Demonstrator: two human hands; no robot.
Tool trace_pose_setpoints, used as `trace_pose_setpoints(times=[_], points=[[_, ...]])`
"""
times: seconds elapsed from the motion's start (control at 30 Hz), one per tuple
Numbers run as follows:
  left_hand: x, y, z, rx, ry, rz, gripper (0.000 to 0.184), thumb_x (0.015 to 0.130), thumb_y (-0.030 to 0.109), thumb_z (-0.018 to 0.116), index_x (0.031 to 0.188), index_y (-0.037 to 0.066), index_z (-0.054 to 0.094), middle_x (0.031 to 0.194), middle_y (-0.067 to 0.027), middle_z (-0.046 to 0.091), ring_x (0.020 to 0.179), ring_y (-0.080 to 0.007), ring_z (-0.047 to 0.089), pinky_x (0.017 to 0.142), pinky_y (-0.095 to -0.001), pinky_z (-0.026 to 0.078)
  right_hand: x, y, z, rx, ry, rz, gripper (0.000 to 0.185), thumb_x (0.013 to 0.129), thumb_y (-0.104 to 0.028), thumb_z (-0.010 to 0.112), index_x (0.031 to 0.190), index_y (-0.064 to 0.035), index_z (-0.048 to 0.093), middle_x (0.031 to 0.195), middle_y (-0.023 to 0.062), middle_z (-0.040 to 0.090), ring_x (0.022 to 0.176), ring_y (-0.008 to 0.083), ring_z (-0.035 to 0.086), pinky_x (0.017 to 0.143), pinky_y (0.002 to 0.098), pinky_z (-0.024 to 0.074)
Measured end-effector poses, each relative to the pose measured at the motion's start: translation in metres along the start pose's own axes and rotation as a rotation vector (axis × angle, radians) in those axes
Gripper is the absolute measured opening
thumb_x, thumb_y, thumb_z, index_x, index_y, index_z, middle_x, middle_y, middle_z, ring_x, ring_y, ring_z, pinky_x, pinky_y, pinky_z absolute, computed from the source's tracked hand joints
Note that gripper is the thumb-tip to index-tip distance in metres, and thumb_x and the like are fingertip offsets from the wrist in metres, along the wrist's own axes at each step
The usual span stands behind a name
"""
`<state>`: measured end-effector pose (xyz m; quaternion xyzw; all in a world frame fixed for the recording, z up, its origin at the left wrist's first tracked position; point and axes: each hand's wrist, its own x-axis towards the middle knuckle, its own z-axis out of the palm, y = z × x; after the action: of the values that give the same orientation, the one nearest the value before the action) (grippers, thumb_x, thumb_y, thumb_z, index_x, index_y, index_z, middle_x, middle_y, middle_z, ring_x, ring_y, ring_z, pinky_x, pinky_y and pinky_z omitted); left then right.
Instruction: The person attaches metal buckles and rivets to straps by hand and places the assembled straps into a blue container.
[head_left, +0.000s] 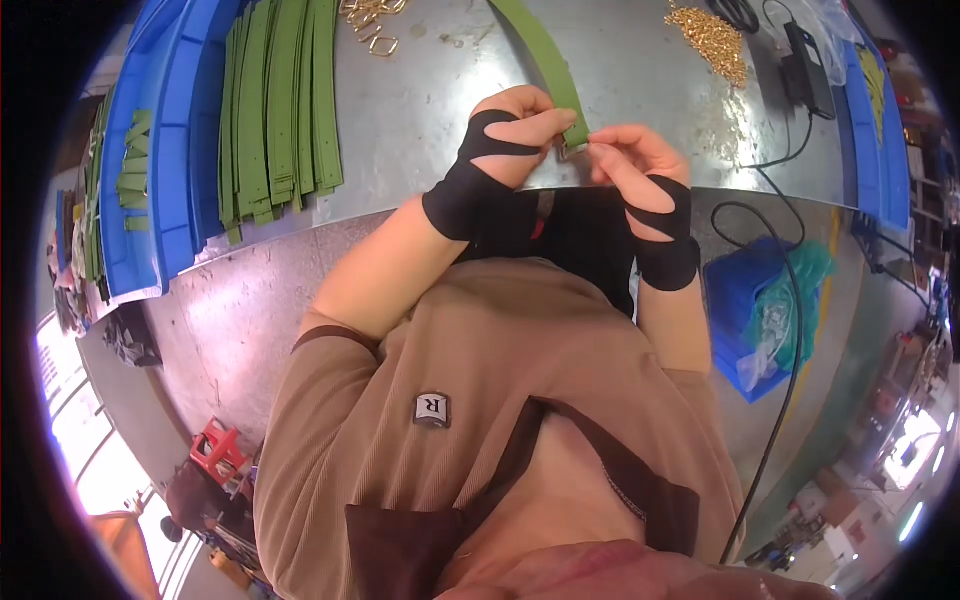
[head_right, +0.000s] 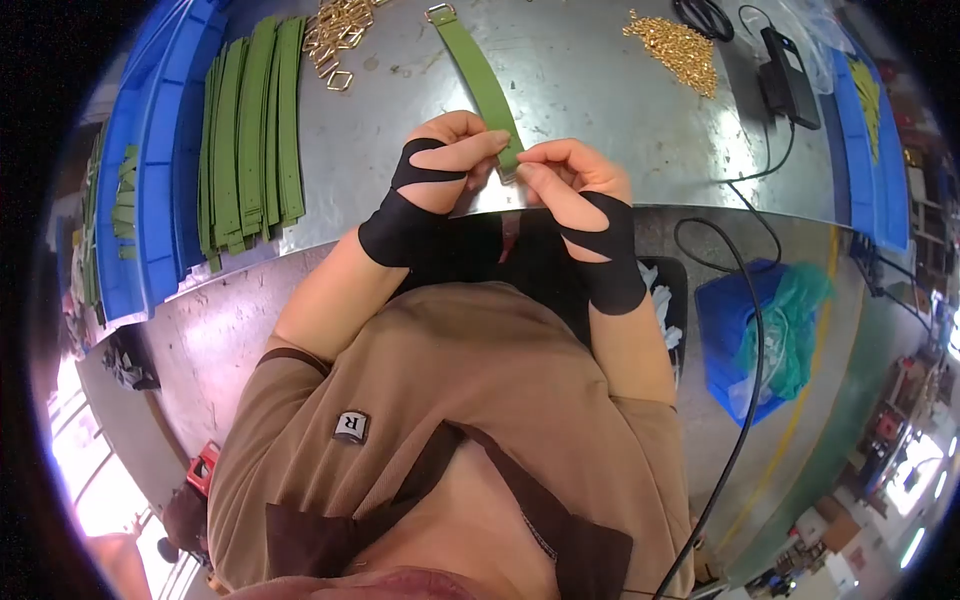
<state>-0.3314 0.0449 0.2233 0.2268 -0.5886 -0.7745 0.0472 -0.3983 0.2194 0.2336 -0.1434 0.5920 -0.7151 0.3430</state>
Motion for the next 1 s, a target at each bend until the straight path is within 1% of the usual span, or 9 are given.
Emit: trace_pose_setpoints(times=[0.07,0.27,0.5,0.57,0.8,0.87,0.9,0.97,1.0], points=[[-0.002,-0.001,0.001,-0.007,-0.004,0.027,0.016,0.089,0.013,0.067,0.084,-0.001,0.061,0.066,-0.0014,0.056,0.053,-0.0061,0.044,0.048,-0.0220,0.031,0.004,0.008,0.003,-0.119,0.038,-0.263,0.011,0.088,0.003,0.067,0.098,0.0005,0.071,0.098,0.0051,0.064,0.085,0.0111,0.061,0.077,0.0226,0.0480],[-0.010,0.006,0.003,0.048,-0.001,0.015,0.016,0.091,0.015,0.067,0.087,0.000,0.064,0.065,0.0009,0.056,0.052,-0.0037,0.044,0.047,-0.0214,0.031,0.013,0.023,0.004,-0.095,0.072,-0.322,0.013,0.084,0.007,0.069,0.094,-0.0001,0.073,0.111,0.0055,0.058,0.091,0.0110,0.055,0.082,0.0225,0.0448],[-0.016,0.003,0.009,-0.013,0.034,0.076,0.018,0.093,0.016,0.065,0.087,-0.001,0.065,0.068,0.0012,0.057,0.058,-0.0044,0.047,0.052,-0.0218,0.034,0.015,0.020,0.009,-0.015,0.043,-0.241,0.014,0.085,0.008,0.067,0.097,0.0005,0.070,0.105,0.0055,0.061,0.091,0.0119,0.060,0.081,0.0242,0.0474],[-0.018,0.003,0.011,0.009,0.054,0.088,0.019,0.093,0.016,0.065,0.088,-0.002,0.066,0.071,0.0006,0.059,0.063,-0.0050,0.048,0.055,-0.0229,0.037,0.013,0.019,0.011,0.024,0.104,-0.139,0.014,0.087,0.007,0.066,0.101,0.0012,0.067,0.099,0.0051,0.064,0.088,0.0110,0.061,0.079,0.0234,0.0484],[-0.023,0.000,0.011,0.081,0.061,0.173,0.013,0.092,0.012,0.064,0.092,-0.001,0.067,0.072,-0.0006,0.061,0.065,-0.0064,0.051,0.058,-0.0232,0.041,0.014,0.004,0.020,0.015,0.153,-0.119,0.009,0.091,0.002,0.066,0.099,-0.0001,0.066,0.091,0.0024,0.066,0.078,0.0086,0.060,0.073,0.0222,0.0480],[-0.024,0.002,0.008,0.173,0.057,0.161,0.012,0.092,0.009,0.064,0.092,-0.002,0.067,0.074,-0.0016,0.063,0.067,-0.0079,0.054,0.061,-0.0235,0.044,0.014,0.000,0.012,-0.098,0.055,0.117,0.007,0.091,-0.001,0.066,0.097,-0.0019,0.064,0.089,0.0026,0.064,0.075,0.0089,0.059,0.070,0.0232,0.0463],[-0.023,0.001,0.008,0.175,0.044,0.169,0.012,0.092,0.009,0.064,0.092,-0.002,0.067,0.074,-0.0016,0.063,0.067,-0.0079,0.054,0.061,-0.0235,0.044,0.014,-0.002,0.012,-0.099,0.066,0.106,0.007,0.091,-0.001,0.066,0.097,-0.0019,0.064,0.089,0.0026,0.064,0.075,0.0089,0.059,0.070,0.0232,0.0463],[-0.022,-0.001,0.008,-0.015,0.042,0.129,0.014,0.093,0.011,0.062,0.094,-0.002,0.068,0.075,-0.0017,0.063,0.070,-0.0089,0.056,0.064,-0.0244,0.046,0.017,-0.002,0.014,-0.739,0.087,-0.329,0.011,0.086,-0.002,0.068,0.095,-0.0033,0.063,0.089,0.0067,0.061,0.075,0.0173,0.062,0.067,0.0289,0.0462],[-0.024,0.002,0.008,-0.012,0.030,0.135,0.014,0.093,0.011,0.062,0.094,-0.002,0.068,0.075,-0.0017,0.063,0.070,-0.0089,0.056,0.064,-0.0244,0.046,0.020,-0.003,0.014,-0.740,0.098,-0.336,0.011,0.086,-0.002,0.068,0.095,-0.0033,0.063,0.089,0.0067,0.061,0.075,0.0173,0.062,0.067,0.0289,0.0462]])
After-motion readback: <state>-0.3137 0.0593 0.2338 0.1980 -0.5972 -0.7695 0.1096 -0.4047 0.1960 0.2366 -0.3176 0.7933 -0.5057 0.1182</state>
